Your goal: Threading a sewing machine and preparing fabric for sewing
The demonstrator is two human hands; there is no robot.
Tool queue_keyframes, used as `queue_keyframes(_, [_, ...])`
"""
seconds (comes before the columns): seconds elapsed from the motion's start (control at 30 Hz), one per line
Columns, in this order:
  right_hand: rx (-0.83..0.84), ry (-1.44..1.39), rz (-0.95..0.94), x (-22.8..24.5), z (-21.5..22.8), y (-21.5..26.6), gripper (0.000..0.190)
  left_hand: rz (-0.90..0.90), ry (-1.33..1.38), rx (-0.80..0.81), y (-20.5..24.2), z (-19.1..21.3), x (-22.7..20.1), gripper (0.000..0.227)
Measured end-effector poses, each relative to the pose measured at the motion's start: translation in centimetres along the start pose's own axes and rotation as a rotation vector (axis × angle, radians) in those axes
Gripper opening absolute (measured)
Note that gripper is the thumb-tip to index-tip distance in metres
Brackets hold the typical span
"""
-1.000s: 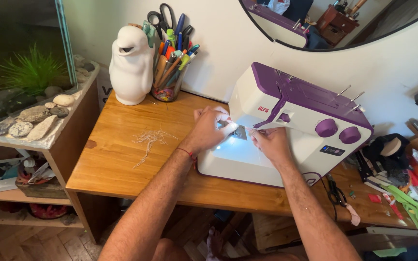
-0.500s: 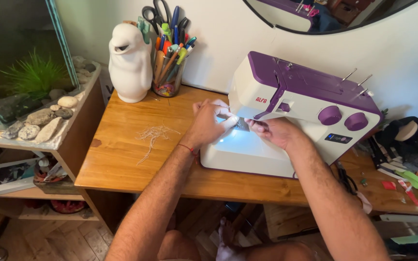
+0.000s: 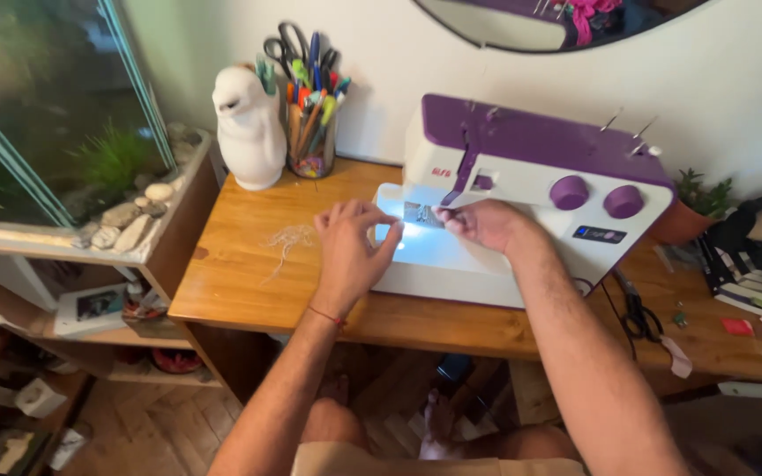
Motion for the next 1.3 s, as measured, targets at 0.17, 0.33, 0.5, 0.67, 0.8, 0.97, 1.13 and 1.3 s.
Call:
queue_keyframes(0.17, [-0.313,0.003,0.341,1.5,1.2,2.6,0.012,0.071,-0.095,0.017,-0.7,-3.7,0.8,0.017])
queue_keyframes(0.33, [-0.450,0.210,0.473,4.8,-4.8,9.9,0.005,0.146,-0.168,0.030,-1.3,-6.0,1.6,0.017])
queue_keyframes(0.5, [-0.580,0.370,0.499,4.5,-2.9,8.3,0.009,0.183,-0.111,0.017,-1.6,-5.9,0.6,0.017])
queue_keyframes(0.67, [-0.691,0.467,0.468,4.9,-3.3,9.5,0.027,0.189,-0.159,-0.040,-1.0,-6.1,1.0,0.015])
queue_keyframes(0.8, [-0.673,0.539,0.508,5.1,-3.3,8.4,0.031,0.205,-0.150,-0.047,-0.8,-6.6,1.8,0.014])
queue_keyframes(0.97, [-0.558,0.468,0.445,4.2,-2.5,6.1,0.028,0.244,-0.128,-0.038,-0.7,-5.9,0.7,0.013])
queue_keyframes(1.13, [-0.437,0.232,0.330,3.8,-2.8,5.3,0.018,0.268,-0.104,0.019,-1.1,-6.6,2.0,0.019])
queue_keyframes(1.3, [-0.445,0.179,0.195,4.6,-4.8,8.2,0.009,0.330,-0.050,0.069,-0.8,-8.6,4.4,0.028])
Point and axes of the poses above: each hand's wrist, its own y-axis away from the middle knuckle, its own z-axis out of the back of the hand, x = y × z, the point moved 10 cm from there along -y, towards the middle knuckle, and after that the axes turned 10 degrees about -z, right-handed, at the moved point
